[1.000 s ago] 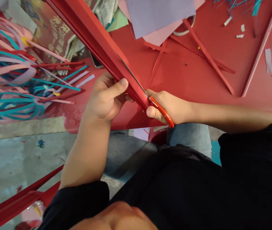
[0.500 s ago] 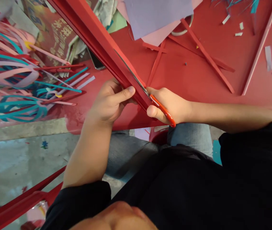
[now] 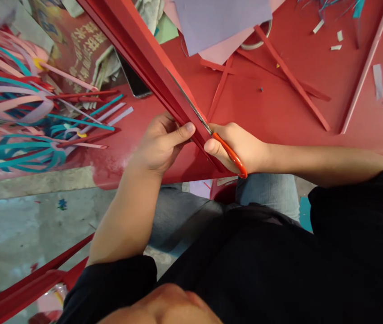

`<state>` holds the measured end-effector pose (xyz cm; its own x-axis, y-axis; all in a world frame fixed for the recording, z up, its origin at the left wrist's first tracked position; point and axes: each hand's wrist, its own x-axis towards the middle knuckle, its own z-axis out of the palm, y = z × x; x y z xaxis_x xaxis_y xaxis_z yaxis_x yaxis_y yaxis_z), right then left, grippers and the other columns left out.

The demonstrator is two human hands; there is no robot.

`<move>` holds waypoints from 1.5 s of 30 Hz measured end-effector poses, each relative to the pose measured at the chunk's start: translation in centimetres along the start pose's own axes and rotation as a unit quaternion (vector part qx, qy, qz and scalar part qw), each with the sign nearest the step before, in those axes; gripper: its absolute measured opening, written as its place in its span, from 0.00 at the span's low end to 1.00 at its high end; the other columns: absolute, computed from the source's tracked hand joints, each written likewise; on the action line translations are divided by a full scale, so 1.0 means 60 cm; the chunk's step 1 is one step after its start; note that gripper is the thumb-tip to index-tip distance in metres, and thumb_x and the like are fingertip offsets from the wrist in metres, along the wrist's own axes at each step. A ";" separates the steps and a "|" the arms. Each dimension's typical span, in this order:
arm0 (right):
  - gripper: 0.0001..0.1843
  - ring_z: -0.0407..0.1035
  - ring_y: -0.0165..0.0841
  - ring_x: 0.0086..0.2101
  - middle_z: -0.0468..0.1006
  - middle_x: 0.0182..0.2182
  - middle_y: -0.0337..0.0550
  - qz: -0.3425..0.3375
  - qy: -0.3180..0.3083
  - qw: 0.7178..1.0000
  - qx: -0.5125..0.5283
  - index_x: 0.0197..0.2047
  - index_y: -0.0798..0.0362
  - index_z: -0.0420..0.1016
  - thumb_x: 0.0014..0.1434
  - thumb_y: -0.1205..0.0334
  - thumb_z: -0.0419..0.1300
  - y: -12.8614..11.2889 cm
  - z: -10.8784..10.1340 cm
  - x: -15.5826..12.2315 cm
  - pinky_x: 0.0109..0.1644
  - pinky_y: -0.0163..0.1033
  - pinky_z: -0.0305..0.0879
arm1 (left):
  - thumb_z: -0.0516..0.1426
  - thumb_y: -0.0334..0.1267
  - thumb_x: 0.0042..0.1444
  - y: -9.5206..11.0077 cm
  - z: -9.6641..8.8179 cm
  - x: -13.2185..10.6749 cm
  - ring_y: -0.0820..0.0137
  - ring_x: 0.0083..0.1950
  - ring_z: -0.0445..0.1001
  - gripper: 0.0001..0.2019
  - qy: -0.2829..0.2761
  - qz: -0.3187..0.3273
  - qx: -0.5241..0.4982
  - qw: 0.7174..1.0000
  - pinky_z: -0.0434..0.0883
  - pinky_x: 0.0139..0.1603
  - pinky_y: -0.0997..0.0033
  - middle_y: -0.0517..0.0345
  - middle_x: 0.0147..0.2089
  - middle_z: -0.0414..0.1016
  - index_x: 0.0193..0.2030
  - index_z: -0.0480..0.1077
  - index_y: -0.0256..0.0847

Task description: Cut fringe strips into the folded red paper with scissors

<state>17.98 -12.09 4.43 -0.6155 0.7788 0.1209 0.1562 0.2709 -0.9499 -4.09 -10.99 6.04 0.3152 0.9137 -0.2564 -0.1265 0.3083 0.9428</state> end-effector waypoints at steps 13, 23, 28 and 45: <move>0.36 0.53 0.25 0.23 0.60 0.24 0.33 -0.016 0.000 0.999 -0.033 0.32 0.49 0.59 0.75 0.24 0.47 -0.003 -0.001 0.003 0.25 0.36 0.51 | 0.71 0.52 0.62 0.000 0.001 0.007 0.56 0.56 0.86 0.15 0.093 0.081 -0.004 0.992 0.86 0.49 0.58 0.57 0.49 0.86 0.48 0.76 0.51; 0.48 0.65 0.28 0.24 0.73 0.30 0.38 -0.028 -0.063 0.997 -0.034 0.47 0.56 0.70 0.66 0.14 0.44 0.001 -0.005 0.006 0.27 0.36 0.62 | 0.71 0.44 0.60 0.003 -0.008 0.010 0.66 0.43 0.80 0.10 0.131 0.082 -0.045 0.987 0.76 0.32 0.63 0.66 0.43 0.83 0.45 0.76 0.53; 0.52 0.70 0.33 0.27 0.76 0.30 0.41 -0.032 -0.061 0.998 -0.016 0.54 0.56 0.75 0.64 0.13 0.45 0.002 -0.008 0.006 0.30 0.37 0.66 | 0.69 0.43 0.58 0.006 0.004 0.000 0.63 0.39 0.85 0.09 0.141 0.037 0.027 0.989 0.79 0.29 0.64 0.60 0.42 0.85 0.43 0.75 0.49; 0.41 0.72 0.27 0.26 0.81 0.31 0.44 -0.052 0.002 0.998 0.041 0.41 0.57 0.78 0.77 0.28 0.45 0.006 0.009 -0.002 0.29 0.32 0.66 | 0.70 0.38 0.58 0.004 0.015 -0.002 0.70 0.29 0.82 0.08 0.094 0.048 -0.037 0.994 0.79 0.25 0.74 0.58 0.34 0.83 0.39 0.77 0.39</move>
<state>17.69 -12.36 3.90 -0.6215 0.7514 0.2215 0.0270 0.3031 -0.9526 -3.32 -11.27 6.49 0.1188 0.9710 -0.2076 -0.2192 0.2296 0.9483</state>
